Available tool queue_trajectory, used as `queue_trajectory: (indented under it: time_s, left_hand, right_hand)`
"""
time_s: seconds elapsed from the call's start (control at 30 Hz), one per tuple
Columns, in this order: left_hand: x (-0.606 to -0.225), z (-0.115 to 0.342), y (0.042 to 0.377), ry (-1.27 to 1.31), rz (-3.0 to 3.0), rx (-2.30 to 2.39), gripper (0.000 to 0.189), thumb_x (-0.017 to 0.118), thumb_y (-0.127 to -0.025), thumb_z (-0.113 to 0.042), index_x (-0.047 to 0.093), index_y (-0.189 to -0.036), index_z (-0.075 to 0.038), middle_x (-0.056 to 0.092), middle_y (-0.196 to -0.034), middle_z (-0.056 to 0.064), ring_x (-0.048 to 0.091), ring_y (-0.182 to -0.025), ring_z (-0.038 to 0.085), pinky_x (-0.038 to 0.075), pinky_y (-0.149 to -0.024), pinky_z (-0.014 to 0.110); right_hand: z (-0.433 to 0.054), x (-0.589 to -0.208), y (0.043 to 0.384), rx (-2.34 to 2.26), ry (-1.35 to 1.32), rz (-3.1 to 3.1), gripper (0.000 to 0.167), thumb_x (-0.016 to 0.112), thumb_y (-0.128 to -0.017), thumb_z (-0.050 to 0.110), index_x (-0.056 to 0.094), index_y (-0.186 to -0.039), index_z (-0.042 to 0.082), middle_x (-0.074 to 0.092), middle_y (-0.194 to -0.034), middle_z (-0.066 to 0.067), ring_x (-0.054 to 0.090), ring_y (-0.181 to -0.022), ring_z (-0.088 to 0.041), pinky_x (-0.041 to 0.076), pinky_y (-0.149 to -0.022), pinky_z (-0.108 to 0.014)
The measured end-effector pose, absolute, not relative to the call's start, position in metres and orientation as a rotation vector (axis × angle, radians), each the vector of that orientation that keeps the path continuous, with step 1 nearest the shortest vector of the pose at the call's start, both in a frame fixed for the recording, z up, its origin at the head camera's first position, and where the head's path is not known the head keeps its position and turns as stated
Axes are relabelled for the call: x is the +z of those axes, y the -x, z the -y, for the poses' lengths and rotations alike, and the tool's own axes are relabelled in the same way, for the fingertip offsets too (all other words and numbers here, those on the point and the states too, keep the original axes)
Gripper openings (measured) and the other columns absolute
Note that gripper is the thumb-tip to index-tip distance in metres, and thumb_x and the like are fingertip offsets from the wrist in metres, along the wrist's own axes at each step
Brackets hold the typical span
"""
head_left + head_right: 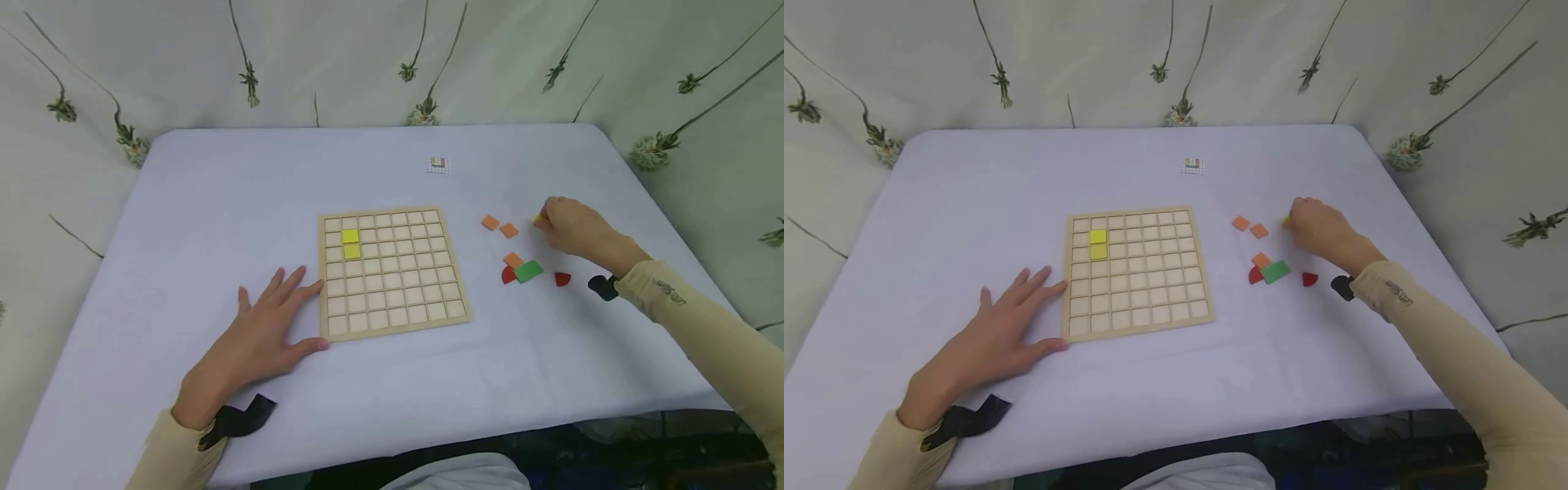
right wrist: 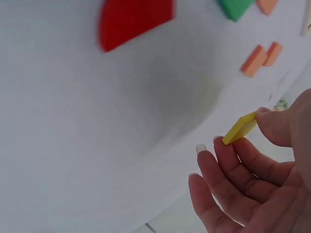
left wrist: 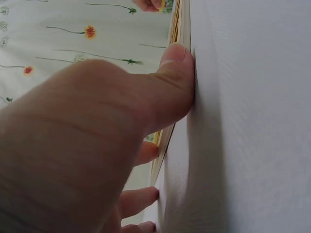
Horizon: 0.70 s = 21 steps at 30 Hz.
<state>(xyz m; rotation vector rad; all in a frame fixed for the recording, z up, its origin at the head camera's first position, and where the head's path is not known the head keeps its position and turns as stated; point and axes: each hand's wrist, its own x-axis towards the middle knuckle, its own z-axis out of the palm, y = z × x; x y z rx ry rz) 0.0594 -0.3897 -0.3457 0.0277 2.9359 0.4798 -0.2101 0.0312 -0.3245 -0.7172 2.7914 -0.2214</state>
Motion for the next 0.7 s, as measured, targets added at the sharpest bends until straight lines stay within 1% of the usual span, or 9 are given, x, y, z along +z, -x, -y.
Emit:
queue_trajectory:
  time_s: [0.1,0.23,0.33,0.43,0.57,0.7]
  left_hand:
    - [-0.344,0.392,-0.061,-0.009,-2.936,0.462,0.091,0.079,-0.083,-0.053,0.038,-0.158,-0.023,0.018,-0.171,0.012,0.008,-0.159,0.042,0.003,-0.108,0.087]
    - [-0.342,0.395,-0.063,-0.010,-2.932,0.460,0.091,0.079,-0.083,-0.054,0.037,-0.158,-0.023,0.018,-0.171,0.011,0.008,-0.159,0.040,0.003,-0.110,0.085]
    - [-0.340,0.396,-0.063,-0.013,-2.927,0.454,0.091,0.077,-0.083,-0.056,0.037,-0.158,-0.025,0.018,-0.172,0.010,0.007,-0.160,0.040,0.003,-0.111,0.085]
    - [-0.338,0.398,-0.066,-0.007,-2.926,0.452,0.091,0.077,-0.083,-0.057,0.037,-0.158,-0.026,0.019,-0.171,0.010,0.008,-0.160,0.039,0.005,-0.111,0.084]
    - [-0.336,0.400,-0.068,-0.009,-2.919,0.465,0.091,0.077,-0.083,-0.057,0.037,-0.158,-0.026,0.019,-0.171,0.010,0.008,-0.160,0.039,0.004,-0.112,0.084]
    - [-0.334,0.401,-0.069,-0.020,-2.913,0.467,0.090,0.075,-0.084,-0.059,0.037,-0.158,-0.026,0.019,-0.171,0.009,0.008,-0.160,0.039,0.003,-0.112,0.083]
  right_hand:
    - [-0.006,-0.311,0.197,-0.287,0.796,-2.797,0.029,0.058,-0.102,0.016,0.057,-0.115,-0.010,0.063,-0.102,-0.024,0.061,-0.082,-0.031,0.054,-0.070,-0.042]
    - [0.042,-0.294,0.172,-0.290,0.924,-2.784,0.030,0.061,-0.102,0.020,0.059,-0.117,-0.006,0.065,-0.108,-0.021,0.061,-0.085,-0.028,0.056,-0.074,-0.042]
    - [0.079,-0.290,0.155,-0.279,1.075,-2.756,0.028,0.062,-0.101,0.020,0.060,-0.117,-0.004,0.066,-0.112,-0.018,0.061,-0.088,-0.027,0.057,-0.075,-0.041]
    - [0.114,-0.293,0.138,-0.294,1.268,-2.719,0.025,0.064,-0.101,0.019,0.062,-0.114,-0.002,0.067,-0.110,-0.016,0.062,-0.087,-0.026,0.056,-0.069,-0.038]
    - [0.158,-0.301,0.115,-0.272,1.472,-2.675,0.023,0.065,-0.100,0.021,0.062,-0.107,-0.001,0.066,-0.099,-0.013,0.062,-0.080,-0.025,0.054,-0.062,-0.034]
    - [0.192,-0.309,0.094,-0.178,1.589,-2.653,0.023,0.066,-0.100,0.023,0.061,-0.103,0.001,0.065,-0.095,-0.010,0.062,-0.082,-0.024,0.055,-0.068,-0.035]
